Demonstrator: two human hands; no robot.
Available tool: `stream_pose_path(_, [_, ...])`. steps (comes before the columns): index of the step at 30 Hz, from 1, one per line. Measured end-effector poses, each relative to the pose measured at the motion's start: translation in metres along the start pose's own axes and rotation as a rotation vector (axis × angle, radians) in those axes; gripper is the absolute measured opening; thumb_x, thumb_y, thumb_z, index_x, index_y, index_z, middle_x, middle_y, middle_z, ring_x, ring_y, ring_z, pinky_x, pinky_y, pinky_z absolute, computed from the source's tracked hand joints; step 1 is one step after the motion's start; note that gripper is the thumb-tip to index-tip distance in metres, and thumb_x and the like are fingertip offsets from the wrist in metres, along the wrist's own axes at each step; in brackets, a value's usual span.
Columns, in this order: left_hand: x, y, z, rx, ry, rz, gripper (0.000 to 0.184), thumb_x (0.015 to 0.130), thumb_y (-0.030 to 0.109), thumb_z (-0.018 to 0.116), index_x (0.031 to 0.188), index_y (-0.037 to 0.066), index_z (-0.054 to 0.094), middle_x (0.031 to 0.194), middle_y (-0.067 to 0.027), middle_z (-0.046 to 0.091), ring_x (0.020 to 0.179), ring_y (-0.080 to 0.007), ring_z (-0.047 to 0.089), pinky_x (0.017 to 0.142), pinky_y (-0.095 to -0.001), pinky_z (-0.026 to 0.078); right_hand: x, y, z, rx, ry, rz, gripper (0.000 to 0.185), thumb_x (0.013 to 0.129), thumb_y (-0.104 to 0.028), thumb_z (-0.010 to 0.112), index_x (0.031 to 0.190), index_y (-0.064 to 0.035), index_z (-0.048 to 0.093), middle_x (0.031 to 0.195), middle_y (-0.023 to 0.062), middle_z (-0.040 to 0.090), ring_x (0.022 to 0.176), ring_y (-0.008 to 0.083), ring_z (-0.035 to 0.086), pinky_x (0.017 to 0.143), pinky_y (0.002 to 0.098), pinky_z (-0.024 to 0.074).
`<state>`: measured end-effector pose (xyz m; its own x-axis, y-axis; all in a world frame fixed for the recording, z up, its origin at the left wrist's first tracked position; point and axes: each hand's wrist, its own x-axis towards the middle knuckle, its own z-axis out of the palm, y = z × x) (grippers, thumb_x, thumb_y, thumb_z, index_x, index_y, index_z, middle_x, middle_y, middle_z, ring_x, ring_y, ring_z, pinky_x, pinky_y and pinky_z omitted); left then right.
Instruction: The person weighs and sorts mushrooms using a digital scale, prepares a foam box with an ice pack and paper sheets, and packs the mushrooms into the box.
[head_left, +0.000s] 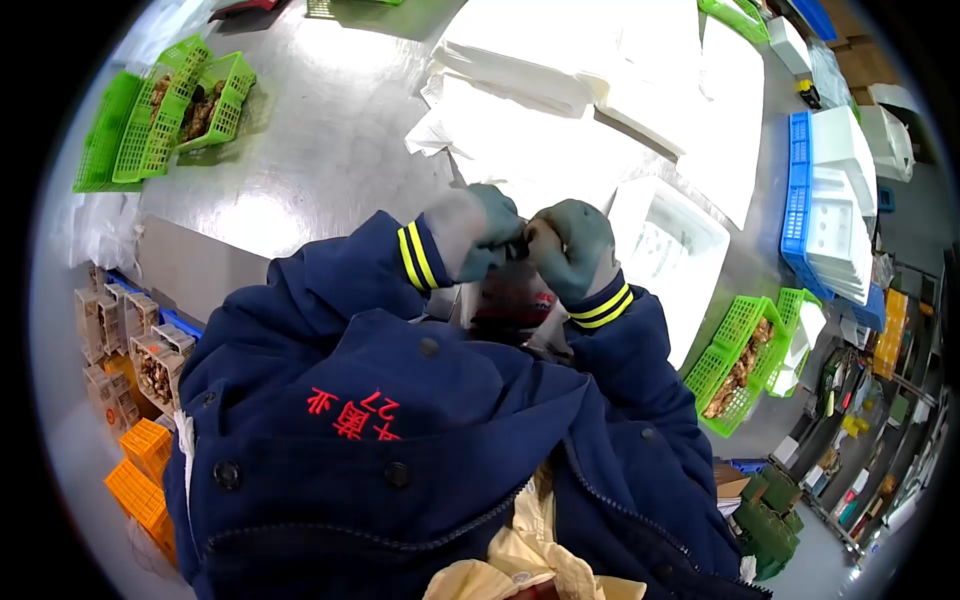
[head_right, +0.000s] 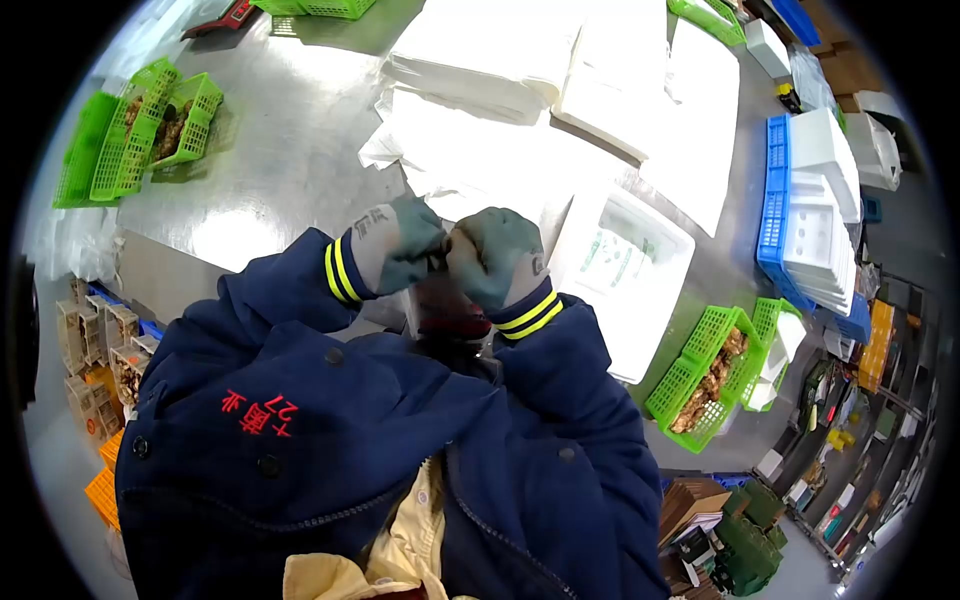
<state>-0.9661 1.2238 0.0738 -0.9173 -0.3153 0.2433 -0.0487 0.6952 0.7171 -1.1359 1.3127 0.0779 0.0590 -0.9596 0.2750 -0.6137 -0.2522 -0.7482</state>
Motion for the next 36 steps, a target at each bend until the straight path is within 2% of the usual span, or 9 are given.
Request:
stream_pose_path(3, [0.001, -0.007, 0.000, -0.334, -0.122, -0.443, 0.005, 0.071, 0.001, 0.053, 0.071, 0.001, 0.057, 0.071, -0.0145, 0.059, 0.067, -0.0272, 0.055, 0.062, -0.0342, 0.043, -0.010, 0.010, 0.009, 0.477, 0.178, 0.332, 0.018, 0.080, -0.009, 0.052, 0.090, 0.0033, 0.060, 0.082, 0.0140, 0.062, 0.076, 0.0227, 0.059, 0.070, 0.0293, 0.0461])
stream_pose_path(7, [-0.008, -0.012, 0.010, -0.170, 0.126, -0.276, 0.012, 0.079, 0.011, 0.056, 0.082, 0.001, 0.062, 0.071, -0.0137, 0.060, 0.066, -0.0257, 0.055, 0.062, -0.0339, 0.044, -0.032, 0.009, -0.007, 0.480, -0.024, 0.498, 0.024, 0.083, -0.010, 0.052, 0.103, 0.0031, 0.057, 0.091, 0.0137, 0.060, 0.085, 0.0174, 0.057, 0.076, 0.0263, 0.0450])
stream_pose_path(13, [-0.009, -0.003, 0.012, -0.393, 0.079, -0.487, 0.024, 0.078, 0.017, 0.061, 0.094, -0.001, 0.061, 0.079, -0.0125, 0.061, 0.073, -0.0215, 0.056, 0.066, -0.0314, 0.045, -0.032, 0.010, -0.006, 0.359, -0.046, 0.360, 0.016, 0.076, -0.002, 0.052, 0.089, 0.0025, 0.059, 0.084, 0.0138, 0.060, 0.077, 0.0201, 0.058, 0.072, 0.0287, 0.0461])
stream_pose_path(16, [-0.007, -0.013, 0.011, -0.584, -0.009, -0.585, 0.038, 0.073, 0.022, 0.066, 0.098, -0.004, 0.058, 0.084, -0.0115, 0.060, 0.076, -0.0165, 0.055, 0.068, -0.0278, 0.044, -0.033, 0.016, 0.003, 0.072, 0.138, 0.055, 0.010, 0.078, 0.000, 0.047, 0.081, 0.0014, 0.056, 0.083, 0.0144, 0.060, 0.075, 0.0260, 0.058, 0.069, 0.0309, 0.0462])
stream_pose_path(19, [-0.003, -0.006, 0.010, -0.501, 0.038, -0.501, 0.048, 0.071, 0.029, 0.067, 0.100, -0.008, 0.056, 0.083, -0.0104, 0.059, 0.073, -0.0143, 0.053, 0.066, -0.0251, 0.044, -0.039, 0.014, 0.017, 0.343, 0.248, 0.284, 0.010, 0.079, 0.000, 0.048, 0.083, 0.0012, 0.056, 0.083, 0.0141, 0.060, 0.075, 0.0255, 0.058, 0.069, 0.0301, 0.0460])
stream_pose_path(21, [0.014, 0.011, -0.009, -0.680, -0.241, -0.705, 0.040, 0.077, 0.031, 0.060, 0.096, -0.004, 0.059, 0.071, -0.0069, 0.058, 0.067, -0.0131, 0.053, 0.062, -0.0250, 0.043, -0.033, 0.007, 0.016, 0.282, 0.252, 0.185, 0.010, 0.080, -0.001, 0.046, 0.084, 0.0025, 0.055, 0.083, 0.0136, 0.060, 0.076, 0.0222, 0.058, 0.070, 0.0291, 0.0460])
stream_pose_path(28, [-0.003, -0.016, 0.024, -0.496, -0.121, -0.375, 0.025, 0.083, 0.022, 0.054, 0.088, -0.002, 0.060, 0.070, -0.0119, 0.059, 0.065, -0.0197, 0.055, 0.059, -0.0302, 0.044, -0.031, 0.009, 0.007, 0.576, 0.087, 0.523, 0.026, 0.083, -0.011, 0.054, 0.101, 0.0068, 0.056, 0.091, 0.0139, 0.061, 0.086, 0.0177, 0.057, 0.077, 0.0263, 0.0446])
stream_pose_path(32, [-0.001, -0.013, 0.023, -0.248, -0.033, -0.289, 0.022, 0.084, 0.020, 0.054, 0.082, -0.001, 0.060, 0.071, -0.0137, 0.058, 0.067, -0.0252, 0.056, 0.060, -0.0326, 0.044, -0.023, 0.013, -0.008, 0.178, -0.115, 0.080, 0.020, 0.070, -0.012, 0.061, 0.084, 0.0019, 0.062, 0.084, 0.0160, 0.062, 0.083, 0.0300, 0.058, 0.073, 0.0358, 0.0456])
stream_pose_path(36, [0.008, 0.000, 0.015, -0.265, 0.036, -0.273, 0.021, 0.082, 0.020, 0.055, 0.085, 0.000, 0.060, 0.074, -0.0148, 0.060, 0.070, -0.0286, 0.057, 0.063, -0.0359, 0.044, -0.016, 0.012, -0.016, 0.118, -0.079, 0.054, 0.018, 0.066, -0.011, 0.053, 0.079, 0.0002, 0.061, 0.075, 0.0143, 0.060, 0.070, 0.0308, 0.056, 0.067, 0.0374, 0.0446])
